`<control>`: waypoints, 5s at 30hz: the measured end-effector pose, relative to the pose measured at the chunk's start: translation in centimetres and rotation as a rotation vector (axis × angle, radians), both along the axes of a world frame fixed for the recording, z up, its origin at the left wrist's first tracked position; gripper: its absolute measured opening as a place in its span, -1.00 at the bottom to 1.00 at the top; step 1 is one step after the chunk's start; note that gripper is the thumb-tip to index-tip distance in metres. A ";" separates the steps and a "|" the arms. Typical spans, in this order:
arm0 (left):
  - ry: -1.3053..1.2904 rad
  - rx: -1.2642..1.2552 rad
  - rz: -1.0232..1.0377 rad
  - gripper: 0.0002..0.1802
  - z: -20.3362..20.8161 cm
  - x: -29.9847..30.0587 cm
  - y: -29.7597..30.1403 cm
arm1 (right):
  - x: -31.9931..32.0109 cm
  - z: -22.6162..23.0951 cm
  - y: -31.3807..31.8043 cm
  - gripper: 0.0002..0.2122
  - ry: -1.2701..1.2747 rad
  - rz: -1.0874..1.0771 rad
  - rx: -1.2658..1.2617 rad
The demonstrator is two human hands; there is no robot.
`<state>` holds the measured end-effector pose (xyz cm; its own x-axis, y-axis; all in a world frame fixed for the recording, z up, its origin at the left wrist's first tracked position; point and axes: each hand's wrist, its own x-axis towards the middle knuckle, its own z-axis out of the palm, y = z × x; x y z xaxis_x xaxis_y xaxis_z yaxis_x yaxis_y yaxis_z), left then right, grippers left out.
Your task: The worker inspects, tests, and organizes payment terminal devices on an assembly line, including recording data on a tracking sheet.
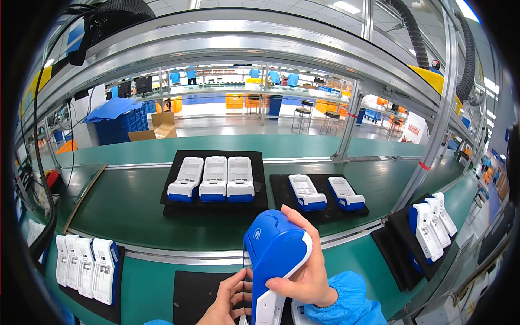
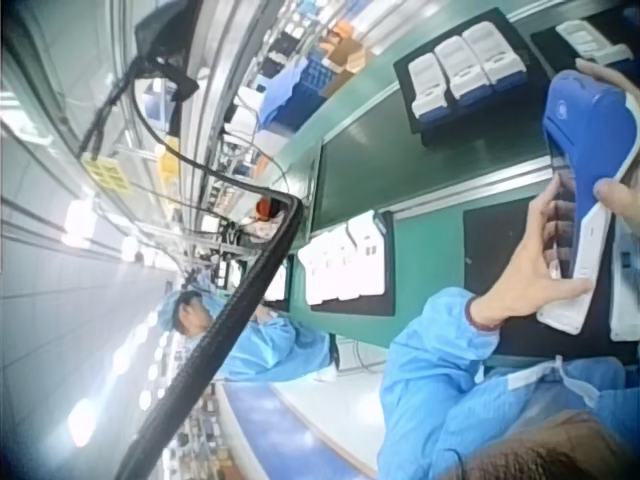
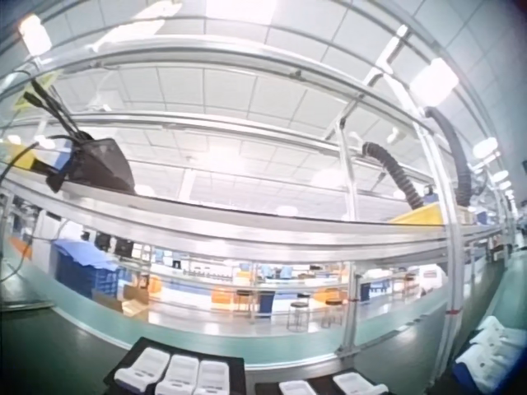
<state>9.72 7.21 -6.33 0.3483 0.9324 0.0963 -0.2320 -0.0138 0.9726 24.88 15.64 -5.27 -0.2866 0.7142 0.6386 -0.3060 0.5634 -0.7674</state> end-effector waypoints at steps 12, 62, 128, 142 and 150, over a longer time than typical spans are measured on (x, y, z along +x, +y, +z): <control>0.001 -0.033 -0.027 0.12 -0.2 0.1 0.4 | 0.4 -0.1 0.2 -0.57 0.043 -0.125 0.023; -0.630 -0.254 0.195 -0.43 -0.3 -0.1 -0.4 | -1.5 -2.2 1.5 -0.65 -0.251 0.163 -0.200; -0.756 -0.412 -0.031 -0.20 -0.1 -3.8 1.0 | -1.1 -1.6 1.2 -0.52 -0.103 -0.164 -0.043; -0.451 -0.619 -0.149 -0.48 -2.6 -3.7 3.7 | -0.5 -0.8 0.0 -0.43 0.039 0.216 -0.291; -0.321 -0.553 -0.248 -0.55 -3.5 -4.5 4.4 | -0.4 -0.2 -2.3 -0.38 -0.016 0.182 -0.161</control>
<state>5.19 11.65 -9.81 0.5917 0.7707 -0.2363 -0.4425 0.5556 0.7039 24.49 13.38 -5.51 -0.4289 0.7422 0.5149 -0.3785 0.3699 -0.8485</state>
